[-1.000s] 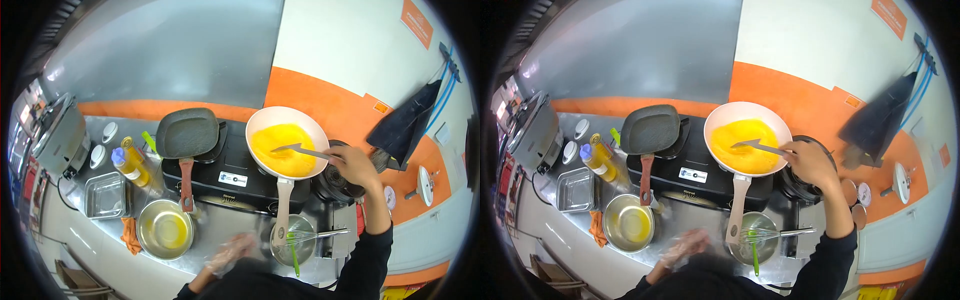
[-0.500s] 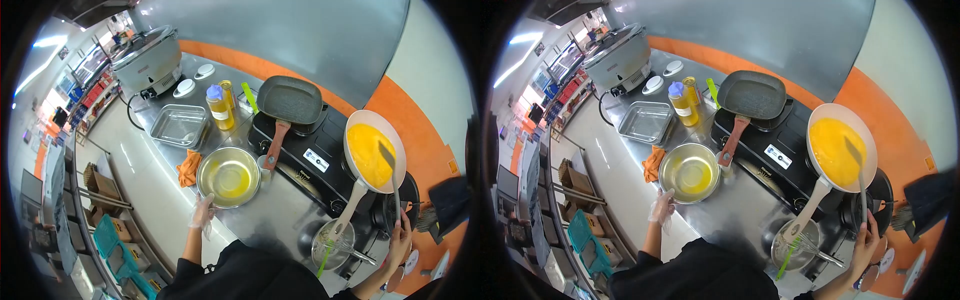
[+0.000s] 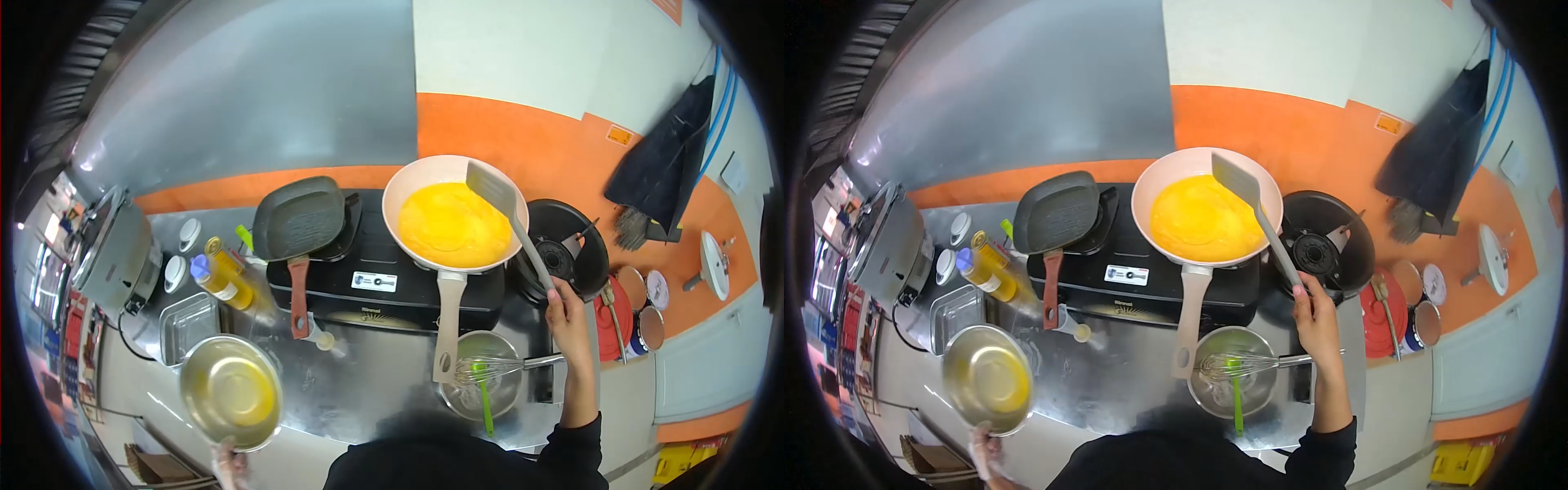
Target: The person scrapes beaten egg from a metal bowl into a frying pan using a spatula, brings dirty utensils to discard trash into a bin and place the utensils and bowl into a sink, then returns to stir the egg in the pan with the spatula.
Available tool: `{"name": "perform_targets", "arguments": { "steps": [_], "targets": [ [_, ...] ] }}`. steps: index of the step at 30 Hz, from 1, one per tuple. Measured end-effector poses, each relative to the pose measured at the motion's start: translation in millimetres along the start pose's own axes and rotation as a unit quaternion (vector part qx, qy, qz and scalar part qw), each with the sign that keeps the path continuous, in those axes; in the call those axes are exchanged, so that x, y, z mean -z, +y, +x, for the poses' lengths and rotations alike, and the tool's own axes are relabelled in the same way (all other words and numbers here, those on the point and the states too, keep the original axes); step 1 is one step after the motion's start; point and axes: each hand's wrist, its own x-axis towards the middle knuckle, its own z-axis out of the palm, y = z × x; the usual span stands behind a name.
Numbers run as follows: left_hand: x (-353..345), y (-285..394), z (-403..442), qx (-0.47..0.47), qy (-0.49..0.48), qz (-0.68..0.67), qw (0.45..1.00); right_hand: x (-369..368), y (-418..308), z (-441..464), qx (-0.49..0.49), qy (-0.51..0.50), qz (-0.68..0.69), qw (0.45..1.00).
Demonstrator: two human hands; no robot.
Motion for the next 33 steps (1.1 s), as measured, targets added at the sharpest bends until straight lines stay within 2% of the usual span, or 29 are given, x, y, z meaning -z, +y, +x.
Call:
{"name": "perform_targets", "arguments": {
  "steps": [1, 2, 4, 5, 6, 9, 10, 11, 12, 14, 15, 16, 18, 20, 22, 25, 28, 30, 32, 33],
  "targets": [
    [21.1, 22.5, 17.7, -0.005, -0.08, 0.116, 0.99, 2.8, -1.5, -0.5, 0.009, -0.009, -0.005, 1.0],
    [20.0, 42.1, 17.8, -0.03, -0.072, 0.074, 0.994, 5.9, -0.1, 1.6, 0.006, -0.006, -0.005, 1.0],
    [-42.1, 101.4, -17.8, -0.103, -0.012, -0.042, 0.994, 9.7, 4.1, 3.3, 0.04, -0.01, -0.109, 0.993],
    [-6.4, 114.5, 16.2, -0.004, -0.105, 0.029, 0.994, 10.5, 4.5, 3.2, 0.033, 0.001, -0.11, 0.993],
    [-9.2, 120.2, 32.7, -0.044, -0.121, 0.008, 0.992, 8.4, 4.9, 4.7, 0.035, 0.004, -0.108, 0.994],
    [-62.7, 146.7, 64.4, -0.093, -0.14, -0.028, 0.985, 12.3, -0.2, 9.5, 0.08, 0.034, -0.1, 0.991],
    [-115.0, 176.2, 38.7, -0.061, -0.106, 0.003, 0.992, 18.9, -3.6, 13.6, 0.071, 0.016, -0.13, 0.989],
    [-161.4, 199.5, 16.0, -0.056, -0.153, -0.001, 0.987, 22.9, -6.3, 16.7, 0.064, 0.0, -0.157, 0.985],
    [-188.3, 202.9, 25.9, -0.109, -0.259, 0.002, 0.96, 25.3, -9.4, 18.7, 0.072, 0.0, -0.156, 0.985],
    [-260.9, 213.2, 23.6, -0.121, -0.32, 0.05, 0.938, 31.0, -22.7, 23.0, 0.038, -0.009, -0.03, 0.999],
    [-286.6, 209.6, 56.3, -0.059, -0.409, 0.059, 0.909, 33.0, -48.9, 19.0, 0.025, -0.007, -0.009, 1.0],
    [-324.4, 220.0, 10.4, -0.148, -0.388, 0.073, 0.907, 37.5, -62.1, 18.9, 0.032, -0.005, -0.009, 0.999],
    [-376.0, 214.1, 9.5, -0.173, -0.478, 0.06, 0.859, 45.8, -78.1, 21.8, 0.002, -0.014, 0.087, 0.996],
    [-418.9, 206.3, 6.0, -0.18, -0.506, 0.061, 0.841, 46.6, -90.0, 28.2, 0.022, 0.002, 0.087, 0.996],
    [-458.6, 196.9, 5.1, -0.237, -0.529, 0.1, 0.809, 44.3, -101.6, 37.8, 0.041, -0.038, 0.053, 0.997],
    [-494.6, 203.5, -22.7, -0.235, -0.566, 0.095, 0.785, 27.7, -100.9, 57.7, 0.027, -0.05, 0.083, 0.995],
    [-509.9, 212.0, -37.4, -0.29, -0.578, 0.129, 0.752, 18.8, -89.3, 78.0, 0.024, -0.036, 0.076, 0.996],
    [-509.8, 219.1, -41.7, -0.316, -0.585, 0.127, 0.736, 16.1, -86.2, 88.2, 0.028, 0.013, 0.06, 0.998],
    [-512.7, 229.6, -40.9, -0.32, -0.628, 0.199, 0.681, 10.9, -96.0, 86.4, 0.053, 0.014, 0.061, 0.997],
    [-513.6, 234.4, -42.4, -0.321, -0.625, 0.201, 0.682, 8.4, -103.5, 83.8, 0.109, 0.03, -0.015, 0.993]
  ]
}}
